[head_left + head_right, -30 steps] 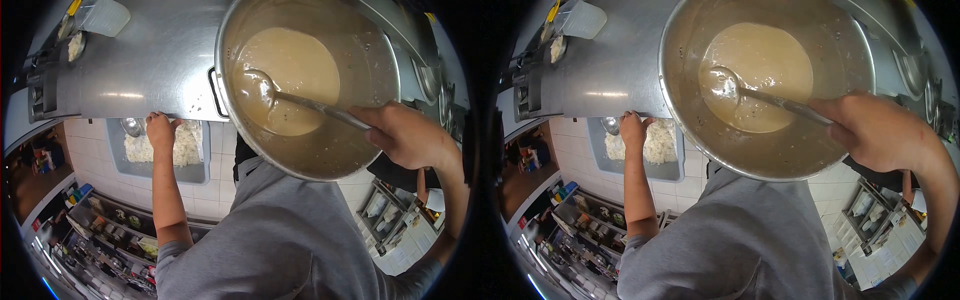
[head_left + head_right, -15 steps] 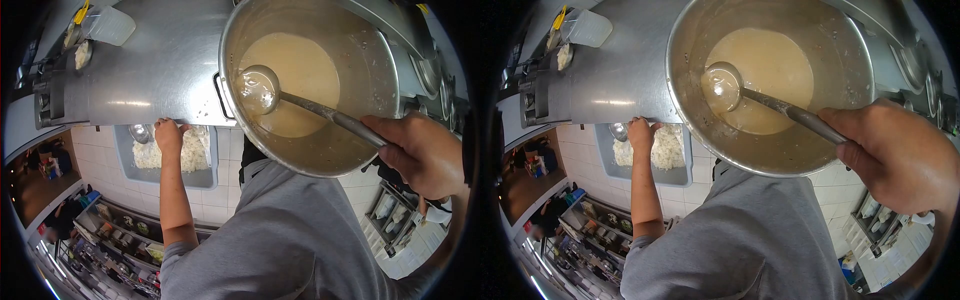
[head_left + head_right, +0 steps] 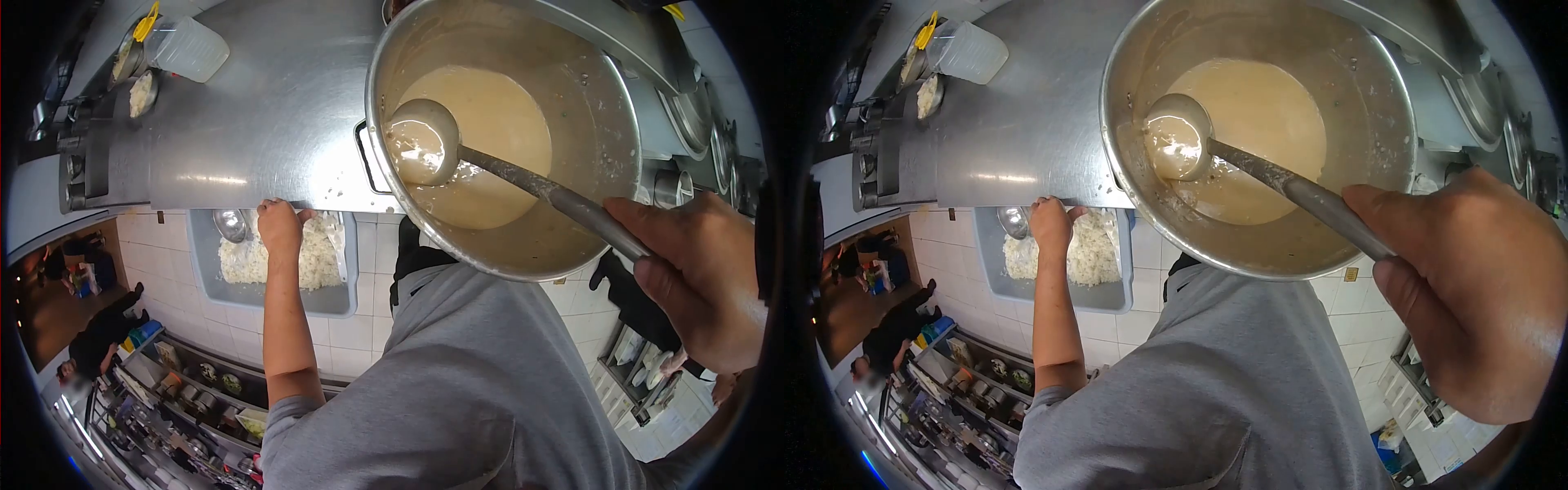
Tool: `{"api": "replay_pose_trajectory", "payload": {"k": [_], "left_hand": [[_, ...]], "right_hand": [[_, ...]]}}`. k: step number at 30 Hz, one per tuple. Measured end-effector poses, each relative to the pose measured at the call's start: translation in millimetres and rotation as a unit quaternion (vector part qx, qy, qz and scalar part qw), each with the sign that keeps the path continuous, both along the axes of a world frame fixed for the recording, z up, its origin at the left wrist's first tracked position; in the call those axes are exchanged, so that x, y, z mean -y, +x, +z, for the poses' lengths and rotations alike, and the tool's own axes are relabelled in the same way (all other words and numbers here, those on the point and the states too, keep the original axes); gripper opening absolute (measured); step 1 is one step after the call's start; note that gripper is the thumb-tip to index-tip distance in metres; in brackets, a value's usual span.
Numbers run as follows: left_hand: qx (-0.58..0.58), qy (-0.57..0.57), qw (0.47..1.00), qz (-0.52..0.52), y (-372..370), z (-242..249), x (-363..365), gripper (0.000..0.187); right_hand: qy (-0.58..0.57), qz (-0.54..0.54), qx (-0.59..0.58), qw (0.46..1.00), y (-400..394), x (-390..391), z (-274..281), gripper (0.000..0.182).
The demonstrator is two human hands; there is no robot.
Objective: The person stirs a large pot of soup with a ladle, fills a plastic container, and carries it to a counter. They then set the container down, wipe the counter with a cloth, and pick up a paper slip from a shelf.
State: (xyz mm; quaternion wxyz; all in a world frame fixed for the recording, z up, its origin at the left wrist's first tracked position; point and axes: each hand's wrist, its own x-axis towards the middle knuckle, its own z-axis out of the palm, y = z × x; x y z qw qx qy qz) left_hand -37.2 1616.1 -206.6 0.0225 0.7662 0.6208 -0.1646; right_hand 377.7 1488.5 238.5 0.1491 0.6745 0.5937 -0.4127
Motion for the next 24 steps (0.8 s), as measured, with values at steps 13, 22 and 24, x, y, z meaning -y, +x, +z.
{"api": "replay_pose_trajectory", "payload": {"k": [13,22,24], "left_hand": [[0.011,0.000,1.000,-0.009,3,7,1,0.074],[0.007,-0.027,1.000,0.004,5,14,-1,0.066],[0.016,-0.025,1.000,0.003,3,12,-1,0.064]], "right_hand": [[0.031,-0.077,-0.020,0.996,-84,-50,15,0.051],[0.015,-0.119,0.007,0.993,-109,-41,31,0.052],[0.013,-0.126,0.015,0.992,-111,-32,41,0.052]]}}
